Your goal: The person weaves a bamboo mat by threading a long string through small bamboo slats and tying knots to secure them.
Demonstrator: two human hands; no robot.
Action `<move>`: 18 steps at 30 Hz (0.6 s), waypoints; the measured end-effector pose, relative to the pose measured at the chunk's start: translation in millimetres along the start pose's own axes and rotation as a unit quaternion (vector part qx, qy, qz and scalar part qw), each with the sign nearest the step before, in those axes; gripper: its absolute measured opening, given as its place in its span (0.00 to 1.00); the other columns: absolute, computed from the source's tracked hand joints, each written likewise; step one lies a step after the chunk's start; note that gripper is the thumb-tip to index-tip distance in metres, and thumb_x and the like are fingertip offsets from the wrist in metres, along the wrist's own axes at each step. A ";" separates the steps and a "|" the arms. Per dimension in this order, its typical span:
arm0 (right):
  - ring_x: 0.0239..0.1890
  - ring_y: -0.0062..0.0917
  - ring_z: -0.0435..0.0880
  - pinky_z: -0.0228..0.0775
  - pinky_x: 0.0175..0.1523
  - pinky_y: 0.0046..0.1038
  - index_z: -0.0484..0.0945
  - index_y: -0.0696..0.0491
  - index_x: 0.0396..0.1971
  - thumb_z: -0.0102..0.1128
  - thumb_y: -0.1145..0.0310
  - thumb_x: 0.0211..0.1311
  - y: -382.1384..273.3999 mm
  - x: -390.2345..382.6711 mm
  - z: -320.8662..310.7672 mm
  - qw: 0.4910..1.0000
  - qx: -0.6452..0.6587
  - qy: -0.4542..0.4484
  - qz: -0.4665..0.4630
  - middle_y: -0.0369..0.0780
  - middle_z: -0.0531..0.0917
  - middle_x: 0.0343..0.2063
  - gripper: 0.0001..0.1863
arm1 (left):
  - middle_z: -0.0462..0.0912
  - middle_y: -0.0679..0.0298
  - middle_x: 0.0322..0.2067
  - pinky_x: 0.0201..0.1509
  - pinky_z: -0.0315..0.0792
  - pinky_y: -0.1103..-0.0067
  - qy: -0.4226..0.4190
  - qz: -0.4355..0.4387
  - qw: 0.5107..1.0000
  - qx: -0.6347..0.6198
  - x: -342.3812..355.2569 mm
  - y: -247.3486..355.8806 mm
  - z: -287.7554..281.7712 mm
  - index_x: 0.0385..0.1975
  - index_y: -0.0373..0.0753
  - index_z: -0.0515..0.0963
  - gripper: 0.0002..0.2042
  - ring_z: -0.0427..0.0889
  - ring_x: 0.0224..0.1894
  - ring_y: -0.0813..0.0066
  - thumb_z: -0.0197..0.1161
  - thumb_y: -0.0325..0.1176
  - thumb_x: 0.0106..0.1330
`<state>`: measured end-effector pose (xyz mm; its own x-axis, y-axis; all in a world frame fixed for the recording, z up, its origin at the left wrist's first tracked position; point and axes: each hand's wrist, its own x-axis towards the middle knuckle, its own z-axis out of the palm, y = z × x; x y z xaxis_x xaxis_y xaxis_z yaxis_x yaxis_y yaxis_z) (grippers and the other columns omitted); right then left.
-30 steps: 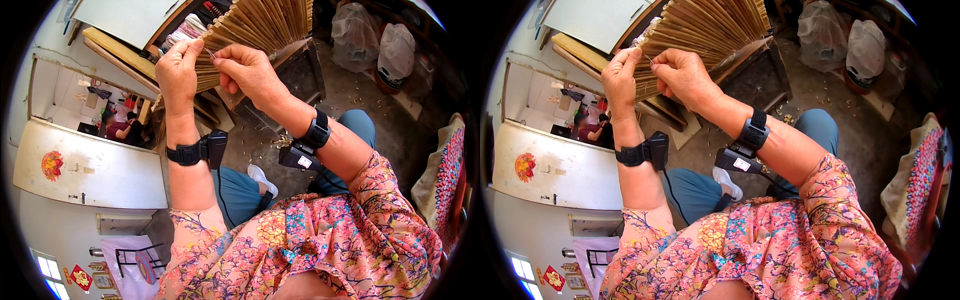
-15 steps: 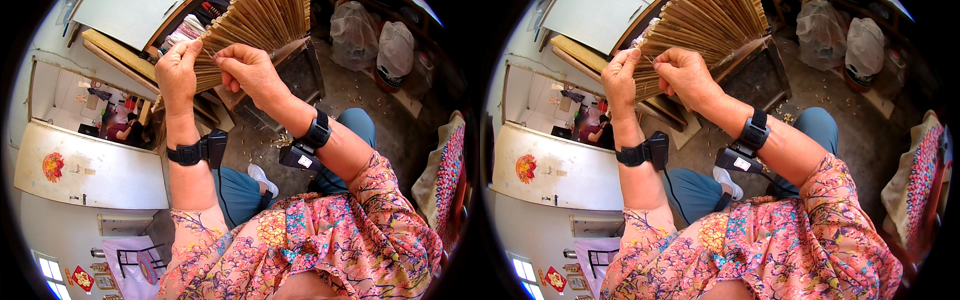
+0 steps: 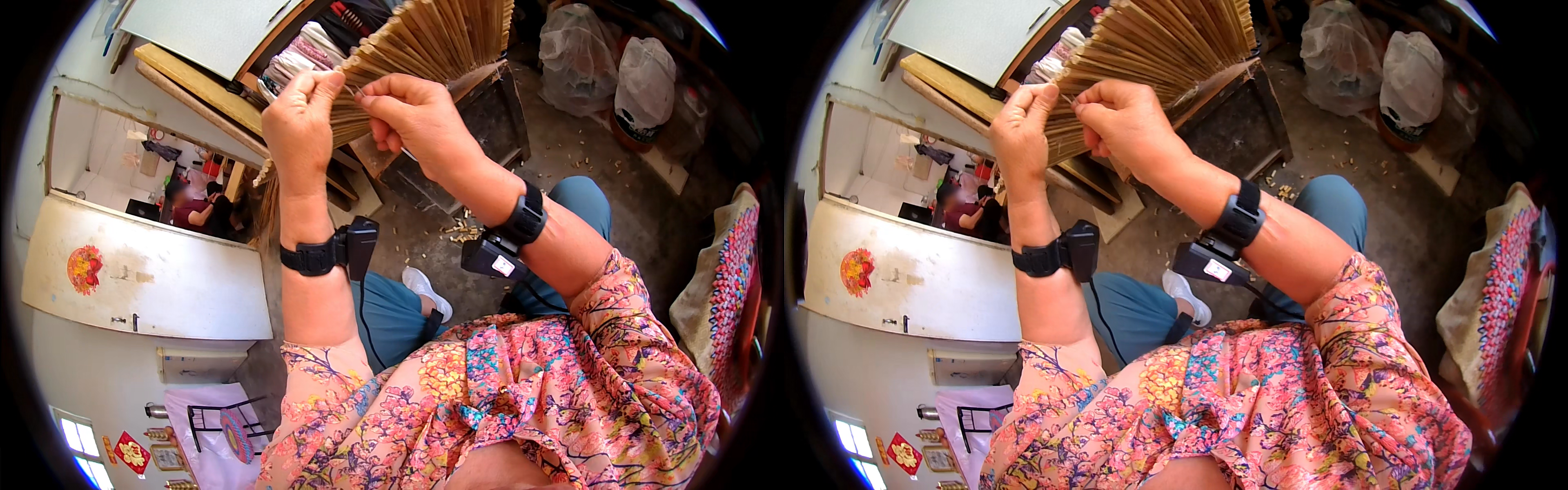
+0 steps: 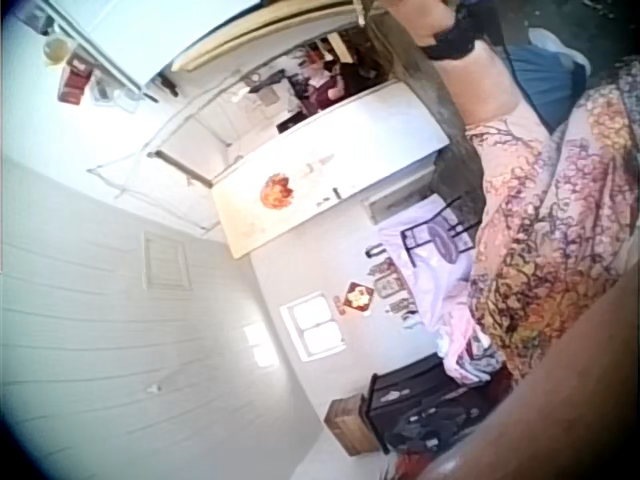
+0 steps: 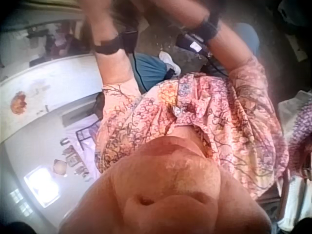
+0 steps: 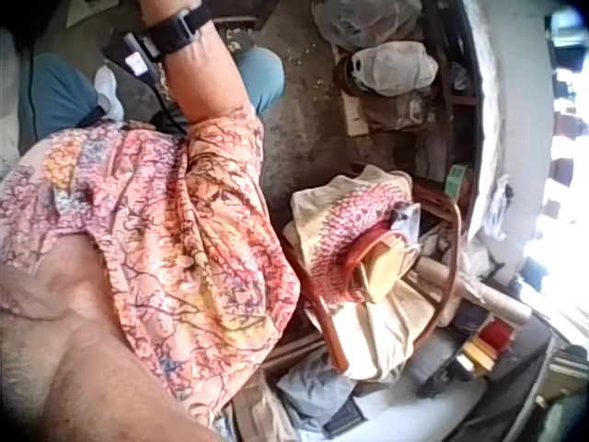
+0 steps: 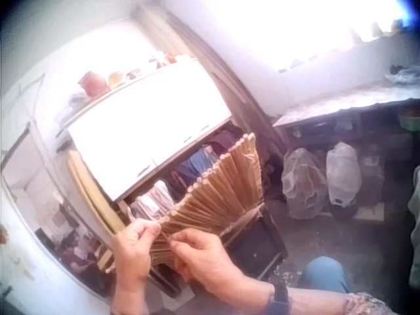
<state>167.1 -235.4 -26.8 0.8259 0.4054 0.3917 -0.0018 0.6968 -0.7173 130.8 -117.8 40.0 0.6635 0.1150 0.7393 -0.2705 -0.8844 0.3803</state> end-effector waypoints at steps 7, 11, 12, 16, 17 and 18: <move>0.18 0.10 0.70 0.60 0.21 0.13 0.76 0.59 0.39 0.53 0.72 0.61 1.9 -57.5 -45.2 0.992 -0.091 -0.028 0.082 0.31 0.75 0.18 0.09 | 0.79 0.56 0.23 0.31 0.71 0.72 0.002 0.074 0.995 0.062 -68.9 18.4 18.1 0.29 0.38 0.77 0.10 0.79 0.27 0.58 0.65 0.37 0.53; 0.20 0.10 0.71 0.60 0.22 0.12 0.76 0.58 0.40 0.53 0.73 0.61 21.2 -93.6 -71.5 0.991 -0.069 -0.016 0.112 0.31 0.75 0.19 0.09 | 0.79 0.58 0.27 0.35 0.70 0.72 -0.010 0.116 0.990 0.078 -108.0 24.5 27.9 0.32 0.36 0.76 0.14 0.78 0.32 0.58 0.68 0.35 0.48; 0.20 0.10 0.71 0.60 0.22 0.12 0.76 0.58 0.40 0.53 0.73 0.61 23.9 -98.9 -75.1 0.989 -0.077 -0.017 0.125 0.31 0.75 0.19 0.09 | 0.80 0.58 0.29 0.35 0.70 0.72 -0.020 0.121 0.989 0.078 -115.1 25.7 29.2 0.33 0.36 0.76 0.15 0.78 0.33 0.58 0.68 0.34 0.47; 0.20 0.09 0.71 0.59 0.22 0.11 0.77 0.57 0.40 0.53 0.72 0.62 28.8 -115.6 -90.3 0.986 -0.067 -0.014 0.153 0.31 0.75 0.19 0.09 | 0.79 0.54 0.39 0.43 0.72 0.72 -0.081 0.061 0.993 0.061 -129.6 29.7 27.6 0.41 0.37 0.76 0.24 0.78 0.40 0.57 0.72 0.29 0.40; 0.20 0.09 0.71 0.59 0.22 0.11 0.78 0.57 0.40 0.53 0.72 0.62 30.2 -117.6 -93.2 0.984 -0.087 -0.020 0.156 0.30 0.75 0.18 0.09 | 0.77 0.54 0.42 0.45 0.72 0.72 -0.103 0.050 0.991 0.072 -130.8 28.8 26.2 0.43 0.37 0.76 0.26 0.77 0.42 0.57 0.71 0.28 0.38; 0.19 0.09 0.71 0.59 0.22 0.11 0.78 0.57 0.39 0.53 0.72 0.62 31.5 -119.8 -95.7 0.981 -0.105 -0.026 0.159 0.30 0.75 0.18 0.09 | 0.77 0.54 0.42 0.45 0.72 0.72 -0.102 0.041 0.992 0.068 -132.0 27.9 26.5 0.43 0.37 0.76 0.26 0.77 0.42 0.57 0.71 0.28 0.38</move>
<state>122.0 -318.7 -151.5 0.7729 0.6155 0.1540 -0.1332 0.3947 -0.9091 54.1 -169.7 -61.6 0.7742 -0.0424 0.6315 -0.2425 -0.9415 0.2340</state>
